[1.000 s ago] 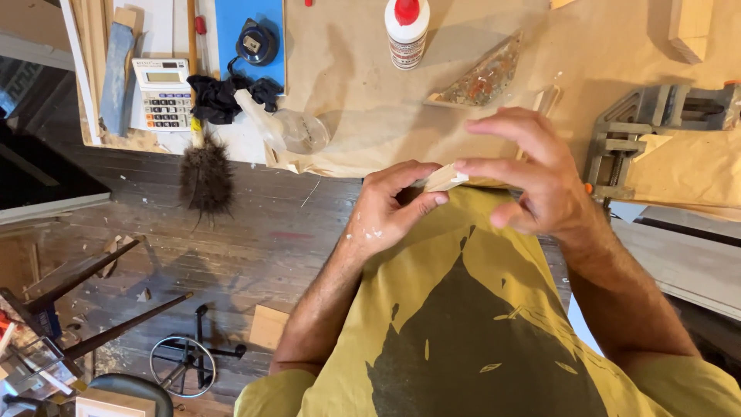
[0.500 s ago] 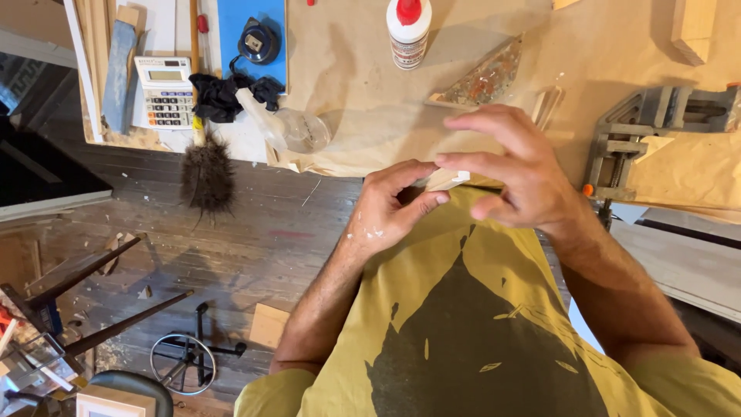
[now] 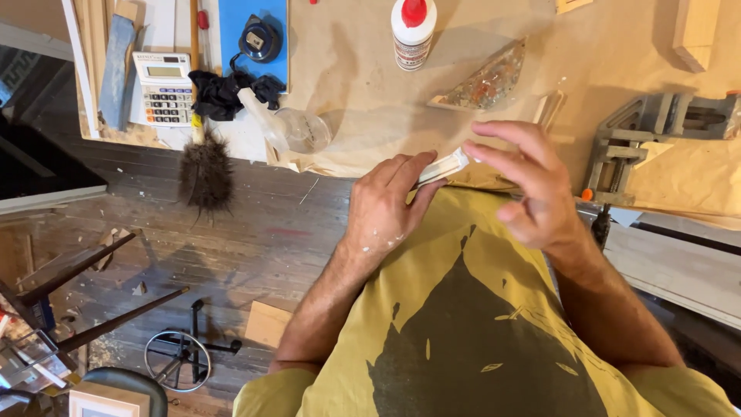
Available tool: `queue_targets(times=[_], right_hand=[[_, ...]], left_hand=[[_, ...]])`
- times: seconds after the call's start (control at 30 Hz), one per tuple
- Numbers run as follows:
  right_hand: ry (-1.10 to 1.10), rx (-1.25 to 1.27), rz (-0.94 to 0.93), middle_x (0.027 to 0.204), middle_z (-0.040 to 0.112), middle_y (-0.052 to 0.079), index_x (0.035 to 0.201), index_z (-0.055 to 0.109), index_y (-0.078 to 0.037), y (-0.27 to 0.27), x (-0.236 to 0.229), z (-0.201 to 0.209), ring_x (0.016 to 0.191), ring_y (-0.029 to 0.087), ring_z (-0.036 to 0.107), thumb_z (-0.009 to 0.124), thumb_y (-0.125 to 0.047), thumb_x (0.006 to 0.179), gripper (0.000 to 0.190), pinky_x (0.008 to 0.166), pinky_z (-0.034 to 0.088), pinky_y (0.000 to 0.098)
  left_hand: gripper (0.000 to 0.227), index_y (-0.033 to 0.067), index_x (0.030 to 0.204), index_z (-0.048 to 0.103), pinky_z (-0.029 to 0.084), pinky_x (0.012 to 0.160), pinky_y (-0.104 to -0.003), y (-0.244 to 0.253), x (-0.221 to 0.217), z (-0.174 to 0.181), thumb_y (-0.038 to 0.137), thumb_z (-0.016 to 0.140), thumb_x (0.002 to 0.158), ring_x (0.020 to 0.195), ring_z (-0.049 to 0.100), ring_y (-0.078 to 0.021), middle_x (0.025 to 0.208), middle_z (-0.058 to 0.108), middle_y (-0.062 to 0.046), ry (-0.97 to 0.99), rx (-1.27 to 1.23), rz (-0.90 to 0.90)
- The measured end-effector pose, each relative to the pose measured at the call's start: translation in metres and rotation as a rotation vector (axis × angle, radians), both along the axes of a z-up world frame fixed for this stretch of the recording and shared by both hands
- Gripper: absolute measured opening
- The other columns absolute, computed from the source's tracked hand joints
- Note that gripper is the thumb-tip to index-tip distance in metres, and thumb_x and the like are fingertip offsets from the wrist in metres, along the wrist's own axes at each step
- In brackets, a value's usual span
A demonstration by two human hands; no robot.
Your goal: Assembling a wooden frame by applying glue to wooden strips, positioning them in a corner clamp, and securing the joints.
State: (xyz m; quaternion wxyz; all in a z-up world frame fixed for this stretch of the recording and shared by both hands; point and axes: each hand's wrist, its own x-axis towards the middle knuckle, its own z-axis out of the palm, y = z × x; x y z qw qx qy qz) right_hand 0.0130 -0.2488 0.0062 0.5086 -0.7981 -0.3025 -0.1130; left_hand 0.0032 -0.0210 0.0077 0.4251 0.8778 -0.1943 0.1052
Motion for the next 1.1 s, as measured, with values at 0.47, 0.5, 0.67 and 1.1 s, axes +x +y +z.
queue_targets(times=[0.47, 0.5, 0.67, 1.1], right_hand=[[-0.258, -0.479, -0.172, 0.14, 0.055, 0.024, 0.14, 0.068, -0.008, 0.012, -0.002, 0.013, 0.129, 0.045, 0.051, 0.023, -0.083, 0.094, 0.098, 0.109, 0.042, 0.0609], [-0.273, -0.528, -0.188, 0.141, 0.054, 0.024, 0.143, 0.066, -0.009, 0.013, -0.002, 0.011, 0.132, 0.045, 0.049, 0.018, -0.084, 0.093, 0.102, 0.111, 0.04, 0.0615], [-0.19, -0.573, -0.273, 0.15, 0.046, 0.03, 0.149, 0.054, -0.001, 0.015, 0.006, 0.008, 0.14, 0.046, 0.044, 0.014, -0.076, 0.1, 0.098, 0.116, 0.038, 0.0643], [0.645, 0.774, 0.206, 0.15, 0.054, 0.022, 0.156, 0.038, -0.001, 0.001, -0.014, -0.018, 0.142, 0.035, 0.055, 0.052, -0.04, 0.112, 0.061, 0.128, 0.047, 0.0493]], left_hand=[[0.029, 0.0066, 0.115, 0.073, 0.063, 0.07, -0.035, -0.005, -0.002, 0.006, 0.02, 0.079, 0.091, 0.078, 0.074, -0.0249, 0.087, 0.071, -0.008, -0.017, 0.126, 0.023], [0.029, 0.007, 0.115, 0.073, 0.062, 0.071, -0.035, -0.005, -0.002, 0.005, 0.021, 0.078, 0.091, 0.079, 0.074, -0.0249, 0.087, 0.071, -0.008, -0.014, 0.129, 0.024], [0.03, 0.0077, 0.121, 0.068, 0.058, 0.067, -0.037, -0.007, -0.007, 0.003, 0.024, 0.074, 0.097, 0.08, 0.071, -0.026, 0.094, 0.071, -0.006, 0.009, 0.156, 0.013], [0.026, 0.0085, 0.123, 0.066, 0.053, 0.072, -0.036, -0.002, -0.007, 0.006, 0.022, 0.073, 0.102, 0.081, 0.067, -0.0252, 0.102, 0.072, -0.006, -0.082, 0.125, -0.009]])
